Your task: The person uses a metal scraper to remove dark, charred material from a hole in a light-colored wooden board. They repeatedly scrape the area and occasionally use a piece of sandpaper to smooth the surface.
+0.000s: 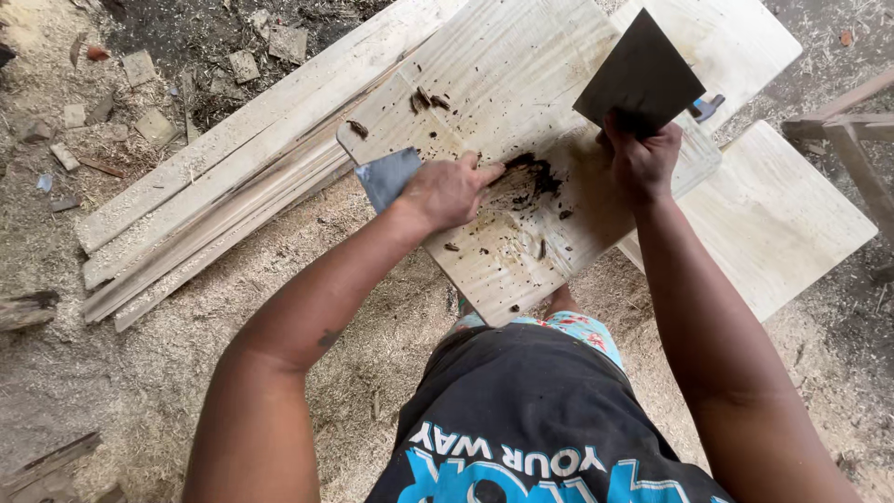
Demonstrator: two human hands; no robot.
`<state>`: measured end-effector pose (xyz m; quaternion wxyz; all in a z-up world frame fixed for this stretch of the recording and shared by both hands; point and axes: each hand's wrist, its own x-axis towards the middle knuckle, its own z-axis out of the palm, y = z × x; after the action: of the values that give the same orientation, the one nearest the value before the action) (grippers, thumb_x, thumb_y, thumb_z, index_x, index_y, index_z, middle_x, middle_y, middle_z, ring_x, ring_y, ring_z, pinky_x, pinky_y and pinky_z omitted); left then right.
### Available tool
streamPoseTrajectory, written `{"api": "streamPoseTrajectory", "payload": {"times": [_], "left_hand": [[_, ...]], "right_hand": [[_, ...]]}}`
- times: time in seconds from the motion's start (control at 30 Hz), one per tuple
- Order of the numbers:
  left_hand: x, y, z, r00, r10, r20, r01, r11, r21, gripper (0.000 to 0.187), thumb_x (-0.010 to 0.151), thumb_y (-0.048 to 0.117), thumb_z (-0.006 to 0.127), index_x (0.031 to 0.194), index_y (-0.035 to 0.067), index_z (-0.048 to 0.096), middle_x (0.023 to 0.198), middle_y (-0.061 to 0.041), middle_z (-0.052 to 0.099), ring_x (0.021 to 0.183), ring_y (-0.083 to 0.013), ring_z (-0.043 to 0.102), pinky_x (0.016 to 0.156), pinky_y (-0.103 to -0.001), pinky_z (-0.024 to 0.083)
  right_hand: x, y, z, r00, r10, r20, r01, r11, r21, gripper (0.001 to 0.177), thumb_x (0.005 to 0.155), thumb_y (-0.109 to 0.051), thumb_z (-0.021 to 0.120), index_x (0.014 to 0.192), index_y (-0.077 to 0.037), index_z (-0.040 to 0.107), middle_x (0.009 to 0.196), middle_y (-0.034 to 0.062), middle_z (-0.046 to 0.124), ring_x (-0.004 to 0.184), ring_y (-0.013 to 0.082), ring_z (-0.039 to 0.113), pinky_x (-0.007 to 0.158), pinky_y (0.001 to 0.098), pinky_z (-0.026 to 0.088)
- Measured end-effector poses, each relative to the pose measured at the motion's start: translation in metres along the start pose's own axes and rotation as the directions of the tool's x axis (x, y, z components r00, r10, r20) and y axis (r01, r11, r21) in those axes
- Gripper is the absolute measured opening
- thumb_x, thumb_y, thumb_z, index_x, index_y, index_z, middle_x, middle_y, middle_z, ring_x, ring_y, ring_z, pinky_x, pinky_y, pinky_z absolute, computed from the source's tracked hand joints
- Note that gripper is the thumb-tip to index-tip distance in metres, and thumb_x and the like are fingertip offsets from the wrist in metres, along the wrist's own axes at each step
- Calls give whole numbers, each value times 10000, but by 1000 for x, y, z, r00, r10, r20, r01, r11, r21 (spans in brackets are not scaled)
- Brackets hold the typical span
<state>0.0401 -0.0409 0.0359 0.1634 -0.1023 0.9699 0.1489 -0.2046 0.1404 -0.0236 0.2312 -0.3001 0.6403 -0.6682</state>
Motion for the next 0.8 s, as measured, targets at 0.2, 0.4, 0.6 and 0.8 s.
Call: {"api": "streamPoseTrajectory", "payload": {"times": [0.2, 0.4, 0.6, 0.8], "left_hand": [[16, 4, 47, 991, 9, -134, 17, 980, 196, 240, 1106, 85, 429, 1221, 33, 633, 936, -116, 673, 591, -147, 637, 452, -276, 515], [24, 17, 27, 987, -93, -129, 107, 988, 108, 369, 931, 202, 528, 1279, 82, 555, 800, -109, 676, 616, -221, 637, 530, -388, 499], [21, 60, -9, 999, -22, 29, 18, 993, 114, 501, 1040, 230, 445, 1498, 34, 397, 854, -158, 636, 557, -206, 682, 446, -388, 599], [13, 90, 3, 983, 166, -76, -162, 985, 52, 529, 937, 419, 579, 1418, 214, 497, 908, -146, 699, 703, -282, 714, 571, -442, 588]], "right_hand": [[0, 3, -4, 993, -116, 4, 116, 991, -67, 168, 1084, -75, 727, 939, 8, 742, 785, 46, 709, 684, 114, 654, 613, 255, 497], [3, 5, -6, 998, -55, 9, 55, 998, 25, 167, 1057, -93, 719, 923, 4, 742, 777, 52, 716, 667, 124, 673, 589, 262, 518], [7, -3, -2, 996, -88, -32, 94, 950, 299, 111, 1068, -40, 685, 981, 20, 719, 883, 85, 711, 766, 161, 676, 692, 298, 554], [7, 14, -8, 998, -13, -59, 29, 964, 265, 73, 1046, -31, 664, 1005, 1, 715, 889, 66, 713, 752, 155, 680, 684, 296, 579]]}}
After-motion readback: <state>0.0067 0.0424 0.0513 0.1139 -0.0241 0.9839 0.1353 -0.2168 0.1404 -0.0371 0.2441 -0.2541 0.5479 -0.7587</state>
